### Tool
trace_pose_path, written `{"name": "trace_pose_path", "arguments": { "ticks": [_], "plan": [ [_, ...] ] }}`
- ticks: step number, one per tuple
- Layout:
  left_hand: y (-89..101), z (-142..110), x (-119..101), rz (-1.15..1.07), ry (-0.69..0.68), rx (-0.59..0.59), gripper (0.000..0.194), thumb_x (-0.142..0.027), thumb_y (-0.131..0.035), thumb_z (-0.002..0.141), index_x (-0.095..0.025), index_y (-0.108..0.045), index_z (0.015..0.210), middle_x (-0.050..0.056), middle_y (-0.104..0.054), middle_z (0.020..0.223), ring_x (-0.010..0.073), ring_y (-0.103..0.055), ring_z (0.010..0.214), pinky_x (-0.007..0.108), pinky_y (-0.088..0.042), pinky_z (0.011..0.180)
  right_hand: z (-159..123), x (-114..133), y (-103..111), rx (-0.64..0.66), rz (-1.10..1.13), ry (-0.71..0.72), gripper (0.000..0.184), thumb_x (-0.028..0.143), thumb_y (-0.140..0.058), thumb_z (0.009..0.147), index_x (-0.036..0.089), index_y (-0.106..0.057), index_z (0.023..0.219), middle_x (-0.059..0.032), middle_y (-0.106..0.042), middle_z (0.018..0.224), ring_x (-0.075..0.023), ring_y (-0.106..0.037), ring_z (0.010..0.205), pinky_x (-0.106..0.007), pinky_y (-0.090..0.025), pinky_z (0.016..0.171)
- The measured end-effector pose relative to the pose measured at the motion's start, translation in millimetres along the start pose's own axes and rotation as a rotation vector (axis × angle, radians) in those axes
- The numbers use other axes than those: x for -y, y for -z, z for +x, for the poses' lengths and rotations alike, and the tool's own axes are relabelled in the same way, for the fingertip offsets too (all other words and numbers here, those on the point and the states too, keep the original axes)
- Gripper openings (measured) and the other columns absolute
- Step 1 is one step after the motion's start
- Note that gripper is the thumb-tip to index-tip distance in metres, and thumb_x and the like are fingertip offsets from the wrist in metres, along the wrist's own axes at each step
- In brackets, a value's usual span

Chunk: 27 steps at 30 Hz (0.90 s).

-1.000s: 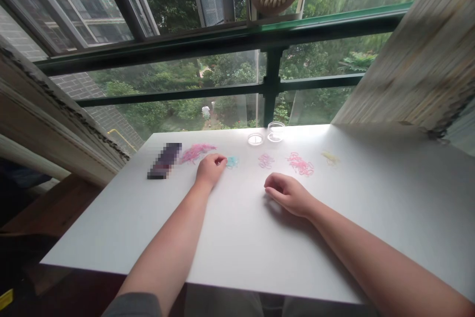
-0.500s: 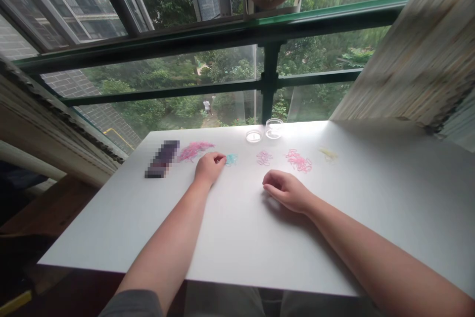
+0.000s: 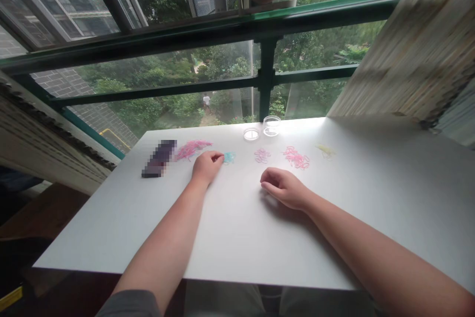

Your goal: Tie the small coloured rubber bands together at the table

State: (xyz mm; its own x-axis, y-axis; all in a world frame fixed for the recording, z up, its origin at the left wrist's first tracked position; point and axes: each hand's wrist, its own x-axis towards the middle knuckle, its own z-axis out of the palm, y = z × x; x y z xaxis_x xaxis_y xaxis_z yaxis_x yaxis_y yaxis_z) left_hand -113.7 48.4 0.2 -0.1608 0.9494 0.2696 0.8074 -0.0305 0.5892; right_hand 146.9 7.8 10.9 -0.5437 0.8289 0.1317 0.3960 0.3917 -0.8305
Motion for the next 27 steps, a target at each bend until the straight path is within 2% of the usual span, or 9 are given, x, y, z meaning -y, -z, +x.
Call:
{"name": "trace_pose_path", "arguments": {
  "ticks": [14,20,27],
  "plan": [
    [0.4,2.4,5.2,-0.005,0.024,-0.072,0.021,-0.031,-0.056,0.075,-0.019,-0.069,0.086,0.005,-0.070,0.081,0.0176,-0.062,0.073,0.028,-0.049,0.070,-0.4,0.6,-0.6,0.000,-0.003,-0.011,0.006,0.023,-0.049,0.078,0.019,-0.053,0.076,0.0016,-0.054,0.066,-0.0104,-0.045,0.057,-0.024,-0.037,0.054],
    [1.2,-0.2,3.5,0.016,0.027,0.000,0.019,-0.027,-0.055,0.076,-0.019,-0.069,0.085,0.005,-0.071,0.082,0.0178,-0.062,0.073,0.028,-0.048,0.069,-1.0,1.7,0.1,0.002,-0.028,-0.019,0.012,0.025,-0.049,0.079,0.018,-0.050,0.069,0.0025,-0.049,0.061,-0.0103,-0.042,0.055,-0.023,-0.035,0.052],
    [-3.0,-1.3,1.1,0.022,0.039,0.023,0.018,-0.026,-0.056,0.075,-0.020,-0.069,0.085,0.005,-0.071,0.084,0.0182,-0.063,0.075,0.028,-0.048,0.070,0.4,-1.8,-1.4,0.002,-0.034,-0.005,0.013,0.027,-0.051,0.078,0.019,-0.047,0.068,0.0031,-0.047,0.060,-0.0103,-0.041,0.054,-0.024,-0.034,0.051]
  ]
}}
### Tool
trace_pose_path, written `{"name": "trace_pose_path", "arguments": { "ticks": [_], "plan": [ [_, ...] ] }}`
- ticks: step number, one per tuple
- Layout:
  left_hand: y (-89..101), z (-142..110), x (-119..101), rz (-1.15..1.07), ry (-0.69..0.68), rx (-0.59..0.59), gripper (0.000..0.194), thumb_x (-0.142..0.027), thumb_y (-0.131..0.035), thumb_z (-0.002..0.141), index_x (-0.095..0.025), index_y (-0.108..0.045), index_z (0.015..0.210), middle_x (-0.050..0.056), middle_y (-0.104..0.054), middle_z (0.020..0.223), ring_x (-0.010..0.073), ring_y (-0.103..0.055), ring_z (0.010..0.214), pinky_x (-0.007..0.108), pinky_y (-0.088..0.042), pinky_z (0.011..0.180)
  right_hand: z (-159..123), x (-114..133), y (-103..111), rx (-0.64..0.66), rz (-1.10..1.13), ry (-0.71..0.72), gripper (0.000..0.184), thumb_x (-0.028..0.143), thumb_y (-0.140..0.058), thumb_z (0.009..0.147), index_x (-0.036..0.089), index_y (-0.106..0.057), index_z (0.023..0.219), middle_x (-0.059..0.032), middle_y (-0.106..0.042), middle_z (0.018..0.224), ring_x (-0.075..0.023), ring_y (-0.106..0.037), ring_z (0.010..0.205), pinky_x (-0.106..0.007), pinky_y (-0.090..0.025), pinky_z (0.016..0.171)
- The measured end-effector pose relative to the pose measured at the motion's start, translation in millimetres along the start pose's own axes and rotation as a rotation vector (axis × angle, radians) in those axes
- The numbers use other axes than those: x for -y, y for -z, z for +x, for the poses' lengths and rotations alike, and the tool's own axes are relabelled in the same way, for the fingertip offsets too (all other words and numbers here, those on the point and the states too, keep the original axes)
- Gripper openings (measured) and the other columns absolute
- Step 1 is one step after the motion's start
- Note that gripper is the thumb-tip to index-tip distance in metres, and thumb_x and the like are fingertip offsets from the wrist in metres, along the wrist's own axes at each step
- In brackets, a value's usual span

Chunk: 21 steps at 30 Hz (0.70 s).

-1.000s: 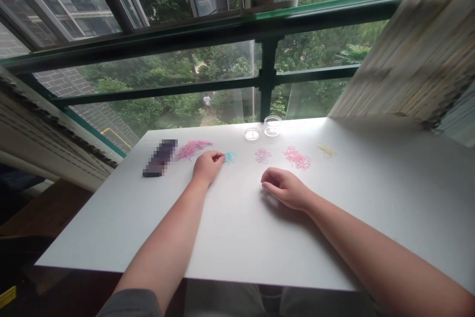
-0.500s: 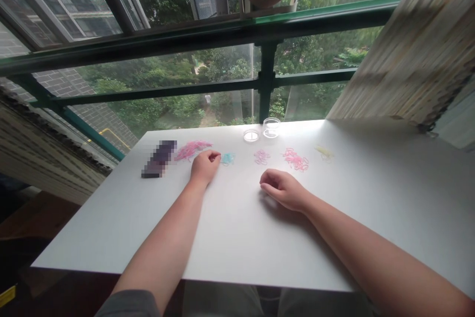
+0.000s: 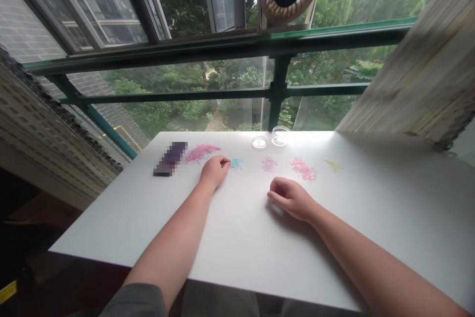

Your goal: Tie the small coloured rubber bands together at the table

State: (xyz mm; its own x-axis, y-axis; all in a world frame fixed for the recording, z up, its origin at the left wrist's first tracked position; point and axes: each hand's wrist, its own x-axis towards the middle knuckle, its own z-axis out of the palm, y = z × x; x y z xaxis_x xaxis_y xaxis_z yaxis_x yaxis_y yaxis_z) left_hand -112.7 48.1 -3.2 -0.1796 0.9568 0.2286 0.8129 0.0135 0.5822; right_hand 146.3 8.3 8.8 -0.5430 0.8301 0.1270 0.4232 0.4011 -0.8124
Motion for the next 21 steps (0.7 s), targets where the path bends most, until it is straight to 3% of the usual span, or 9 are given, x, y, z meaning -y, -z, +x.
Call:
{"name": "trace_pose_path", "arguments": {
  "ticks": [5,9,12,15,21],
  "plan": [
    [15.8,1.3,10.5,0.037,0.058,0.038,0.016,-0.028,-0.059,0.071,-0.020,-0.069,0.081,0.004,-0.071,0.080,0.0178,-0.063,0.073,0.026,-0.048,0.068,-0.6,-1.0,-0.1,0.003,0.005,-0.006,0.011,0.026,-0.052,0.078,0.019,-0.047,0.070,0.0033,-0.047,0.061,-0.0105,-0.042,0.055,-0.024,-0.034,0.052],
    [47.8,3.1,40.8,0.112,0.202,-0.002,0.014,-0.027,-0.063,0.065,-0.019,-0.067,0.076,0.005,-0.070,0.077,0.0206,-0.064,0.071,0.029,-0.048,0.068,-1.2,-0.3,0.1,0.001,0.004,-0.011,0.012,0.027,-0.051,0.078,0.019,-0.047,0.070,0.0032,-0.048,0.061,-0.0105,-0.041,0.055,-0.024,-0.034,0.052],
    [61.4,5.3,60.8,0.150,0.272,-0.053,0.016,-0.026,-0.062,0.065,-0.019,-0.066,0.079,0.006,-0.070,0.080,0.0209,-0.064,0.075,0.028,-0.048,0.070,-1.1,-0.1,0.0,0.010,0.008,-0.011,0.013,0.027,-0.051,0.078,0.019,-0.047,0.069,0.0029,-0.048,0.061,-0.0107,-0.042,0.055,-0.024,-0.034,0.052],
    [60.3,8.3,67.0,0.167,0.281,-0.089,0.021,-0.024,-0.059,0.068,-0.020,-0.064,0.087,0.005,-0.070,0.086,0.0198,-0.064,0.078,0.028,-0.048,0.072,-0.9,0.2,-0.1,0.014,0.004,-0.012,0.013,0.027,-0.051,0.079,0.019,-0.047,0.070,0.0026,-0.049,0.062,-0.0108,-0.043,0.055,-0.024,-0.034,0.052],
    [50.3,12.5,56.6,0.192,0.236,-0.128,0.029,-0.028,-0.058,0.070,-0.021,-0.065,0.097,0.004,-0.070,0.089,0.0188,-0.063,0.081,0.027,-0.047,0.074,-1.9,1.4,0.0,0.012,-0.018,-0.012,0.014,0.027,-0.050,0.079,0.019,-0.046,0.069,0.0031,-0.047,0.061,-0.0105,-0.041,0.056,-0.024,-0.034,0.053]
  ]
}}
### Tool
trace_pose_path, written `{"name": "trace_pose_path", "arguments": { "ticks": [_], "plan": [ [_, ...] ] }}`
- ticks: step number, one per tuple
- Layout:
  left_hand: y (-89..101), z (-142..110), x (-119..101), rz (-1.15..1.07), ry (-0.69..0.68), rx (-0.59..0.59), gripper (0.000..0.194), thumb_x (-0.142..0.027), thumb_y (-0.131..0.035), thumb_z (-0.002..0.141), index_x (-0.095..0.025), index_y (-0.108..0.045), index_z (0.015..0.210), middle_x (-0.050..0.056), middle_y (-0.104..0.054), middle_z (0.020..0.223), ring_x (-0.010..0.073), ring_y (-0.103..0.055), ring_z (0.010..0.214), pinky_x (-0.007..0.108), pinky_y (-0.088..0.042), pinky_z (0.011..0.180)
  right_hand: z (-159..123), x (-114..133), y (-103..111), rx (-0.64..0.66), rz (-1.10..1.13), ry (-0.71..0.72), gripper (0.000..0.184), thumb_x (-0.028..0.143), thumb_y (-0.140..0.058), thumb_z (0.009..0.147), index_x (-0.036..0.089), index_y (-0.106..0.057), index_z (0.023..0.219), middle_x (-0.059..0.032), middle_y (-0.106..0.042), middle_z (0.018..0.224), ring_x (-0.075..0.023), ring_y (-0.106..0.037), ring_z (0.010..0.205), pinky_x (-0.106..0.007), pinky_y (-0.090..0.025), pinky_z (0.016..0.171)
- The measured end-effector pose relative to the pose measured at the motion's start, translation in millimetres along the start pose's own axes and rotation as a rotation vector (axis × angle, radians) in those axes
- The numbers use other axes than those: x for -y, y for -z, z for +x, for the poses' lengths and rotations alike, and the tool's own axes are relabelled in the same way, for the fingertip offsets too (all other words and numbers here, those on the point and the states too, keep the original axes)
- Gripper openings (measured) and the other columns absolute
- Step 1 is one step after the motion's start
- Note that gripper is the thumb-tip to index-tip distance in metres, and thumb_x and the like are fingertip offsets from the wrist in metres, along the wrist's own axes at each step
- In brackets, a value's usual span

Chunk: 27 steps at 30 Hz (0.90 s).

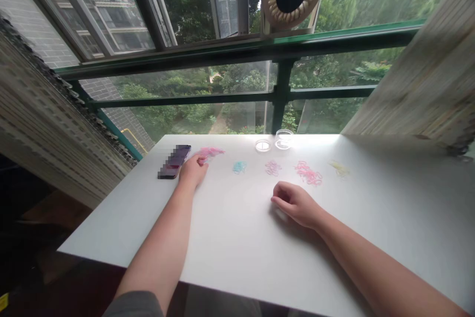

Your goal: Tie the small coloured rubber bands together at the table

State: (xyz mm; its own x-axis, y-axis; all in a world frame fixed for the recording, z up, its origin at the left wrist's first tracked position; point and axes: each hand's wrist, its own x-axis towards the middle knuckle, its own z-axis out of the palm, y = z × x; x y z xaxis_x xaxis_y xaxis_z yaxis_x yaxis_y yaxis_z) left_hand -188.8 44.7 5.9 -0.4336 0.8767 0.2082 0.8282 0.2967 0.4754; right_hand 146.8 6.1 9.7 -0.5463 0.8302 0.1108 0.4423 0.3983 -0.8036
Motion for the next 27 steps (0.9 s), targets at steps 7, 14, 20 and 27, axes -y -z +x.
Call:
{"name": "trace_pose_path", "arguments": {
  "ticks": [7,14,20,27],
  "plan": [
    [-4.3,3.0,-5.5,0.020,-0.051,-0.002,0.026,-0.032,-0.058,0.072,-0.021,-0.070,0.092,0.005,-0.070,0.085,0.0202,-0.063,0.077,0.028,-0.048,0.067,1.6,-0.7,-0.9,-0.001,-0.001,0.003,0.012,0.026,-0.050,0.079,0.019,-0.047,0.069,0.0032,-0.047,0.061,-0.0103,-0.041,0.056,-0.024,-0.033,0.053],
    [-8.8,7.2,0.2,0.052,-0.083,-0.038,0.022,-0.033,-0.056,0.073,-0.020,-0.070,0.082,0.007,-0.070,0.081,0.0219,-0.063,0.077,0.030,-0.048,0.067,1.2,-1.6,-2.0,-0.008,0.012,0.002,0.012,0.026,-0.050,0.079,0.019,-0.047,0.070,0.0030,-0.047,0.062,-0.0105,-0.041,0.057,-0.024,-0.034,0.054],
    [-10.6,9.1,0.2,0.066,-0.150,-0.074,0.021,-0.029,-0.050,0.077,-0.016,-0.066,0.081,0.010,-0.068,0.087,0.0236,-0.061,0.086,0.034,-0.048,0.080,2.2,0.3,-1.1,-0.016,0.015,0.000,0.011,0.025,-0.050,0.079,0.019,-0.048,0.070,0.0030,-0.047,0.062,-0.0104,-0.041,0.056,-0.024,-0.034,0.054],
    [-5.8,8.4,-1.5,0.036,-0.166,-0.109,0.023,-0.029,-0.048,0.078,-0.016,-0.066,0.083,0.010,-0.068,0.090,0.0240,-0.062,0.088,0.034,-0.048,0.081,1.9,1.0,-2.2,-0.014,0.032,0.002,0.010,0.024,-0.050,0.079,0.018,-0.047,0.070,0.0028,-0.049,0.063,-0.0100,-0.042,0.057,-0.023,-0.034,0.054]
  ]
}}
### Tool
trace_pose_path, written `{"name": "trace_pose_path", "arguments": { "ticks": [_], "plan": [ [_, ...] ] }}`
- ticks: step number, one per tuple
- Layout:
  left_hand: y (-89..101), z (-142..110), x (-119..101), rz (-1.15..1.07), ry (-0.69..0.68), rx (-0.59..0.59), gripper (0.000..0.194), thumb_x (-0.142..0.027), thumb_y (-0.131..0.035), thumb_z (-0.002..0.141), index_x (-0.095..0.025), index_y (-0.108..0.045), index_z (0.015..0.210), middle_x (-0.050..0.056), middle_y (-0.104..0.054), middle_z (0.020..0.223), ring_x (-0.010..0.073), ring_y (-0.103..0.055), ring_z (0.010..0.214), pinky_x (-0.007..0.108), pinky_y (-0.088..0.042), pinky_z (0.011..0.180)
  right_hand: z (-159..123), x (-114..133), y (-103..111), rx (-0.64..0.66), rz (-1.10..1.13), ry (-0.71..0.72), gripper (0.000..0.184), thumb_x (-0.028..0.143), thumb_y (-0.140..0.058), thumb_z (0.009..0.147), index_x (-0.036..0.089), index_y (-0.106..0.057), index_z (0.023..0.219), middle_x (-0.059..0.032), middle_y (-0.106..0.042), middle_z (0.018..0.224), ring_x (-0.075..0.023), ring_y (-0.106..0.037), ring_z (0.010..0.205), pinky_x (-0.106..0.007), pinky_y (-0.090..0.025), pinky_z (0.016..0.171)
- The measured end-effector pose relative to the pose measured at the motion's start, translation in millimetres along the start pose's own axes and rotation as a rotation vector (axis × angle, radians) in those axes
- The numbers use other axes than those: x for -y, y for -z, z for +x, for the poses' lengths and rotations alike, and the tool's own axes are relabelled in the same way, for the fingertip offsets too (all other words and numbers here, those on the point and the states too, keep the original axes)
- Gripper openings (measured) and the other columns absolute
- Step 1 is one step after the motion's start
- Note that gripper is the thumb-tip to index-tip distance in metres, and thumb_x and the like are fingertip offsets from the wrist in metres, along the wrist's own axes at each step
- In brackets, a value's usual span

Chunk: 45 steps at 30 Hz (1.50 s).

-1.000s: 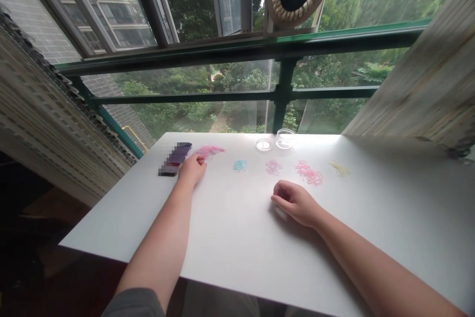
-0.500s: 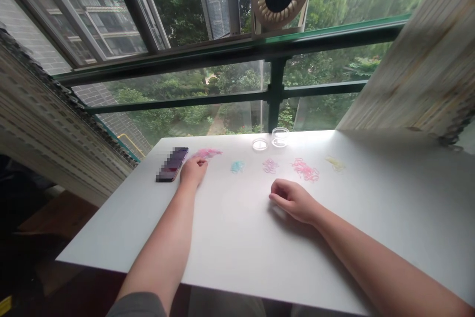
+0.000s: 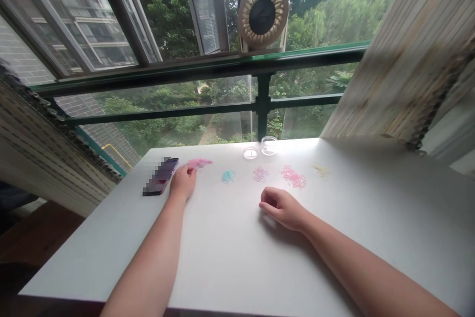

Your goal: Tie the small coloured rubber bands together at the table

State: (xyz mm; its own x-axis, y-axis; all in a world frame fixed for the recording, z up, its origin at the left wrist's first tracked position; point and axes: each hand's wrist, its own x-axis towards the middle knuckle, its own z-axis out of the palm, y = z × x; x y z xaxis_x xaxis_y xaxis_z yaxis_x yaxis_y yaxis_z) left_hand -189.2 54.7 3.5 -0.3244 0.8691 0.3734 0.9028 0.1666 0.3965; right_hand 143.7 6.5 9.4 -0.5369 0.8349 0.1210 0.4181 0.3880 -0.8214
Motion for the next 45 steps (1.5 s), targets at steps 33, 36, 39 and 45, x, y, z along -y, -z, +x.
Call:
{"name": "trace_pose_path", "arguments": {
  "ticks": [33,36,39,45],
  "plan": [
    [5.2,-7.1,-20.6,0.060,-0.139,-0.020,0.020,-0.027,-0.045,0.080,-0.016,-0.062,0.079,0.010,-0.065,0.091,0.0246,-0.058,0.093,0.037,-0.043,0.088,-0.2,-0.7,1.8,0.011,0.014,0.024,0.008,0.022,-0.050,0.077,0.018,-0.049,0.071,0.0029,-0.048,0.061,-0.0101,-0.042,0.056,-0.023,-0.034,0.053],
    [5.3,-9.4,-24.4,-0.106,-0.120,-0.044,0.020,-0.027,-0.043,0.082,-0.016,-0.059,0.085,0.008,-0.066,0.087,0.0217,-0.060,0.086,0.034,-0.046,0.081,0.0,-0.3,2.2,0.010,0.009,0.023,0.008,0.022,-0.050,0.077,0.019,-0.049,0.071,0.0032,-0.048,0.062,-0.0099,-0.042,0.056,-0.023,-0.034,0.053],
    [4.9,-13.0,-27.1,-0.229,-0.095,-0.041,0.020,-0.030,-0.045,0.082,-0.016,-0.059,0.087,0.006,-0.066,0.083,0.0189,-0.061,0.078,0.031,-0.047,0.075,0.5,-0.4,2.6,0.006,0.009,0.021,0.008,0.023,-0.051,0.077,0.018,-0.049,0.071,0.0031,-0.049,0.062,-0.0099,-0.042,0.056,-0.023,-0.034,0.054],
    [2.0,-26.6,-46.8,-0.416,-0.202,0.121,0.022,-0.032,-0.052,0.079,-0.016,-0.064,0.089,0.005,-0.068,0.085,0.0172,-0.062,0.076,0.028,-0.049,0.073,1.1,-2.2,2.3,0.004,0.019,0.024,0.009,0.023,-0.051,0.077,0.018,-0.050,0.070,0.0026,-0.049,0.062,-0.0102,-0.042,0.057,-0.024,-0.034,0.054]
  ]
}}
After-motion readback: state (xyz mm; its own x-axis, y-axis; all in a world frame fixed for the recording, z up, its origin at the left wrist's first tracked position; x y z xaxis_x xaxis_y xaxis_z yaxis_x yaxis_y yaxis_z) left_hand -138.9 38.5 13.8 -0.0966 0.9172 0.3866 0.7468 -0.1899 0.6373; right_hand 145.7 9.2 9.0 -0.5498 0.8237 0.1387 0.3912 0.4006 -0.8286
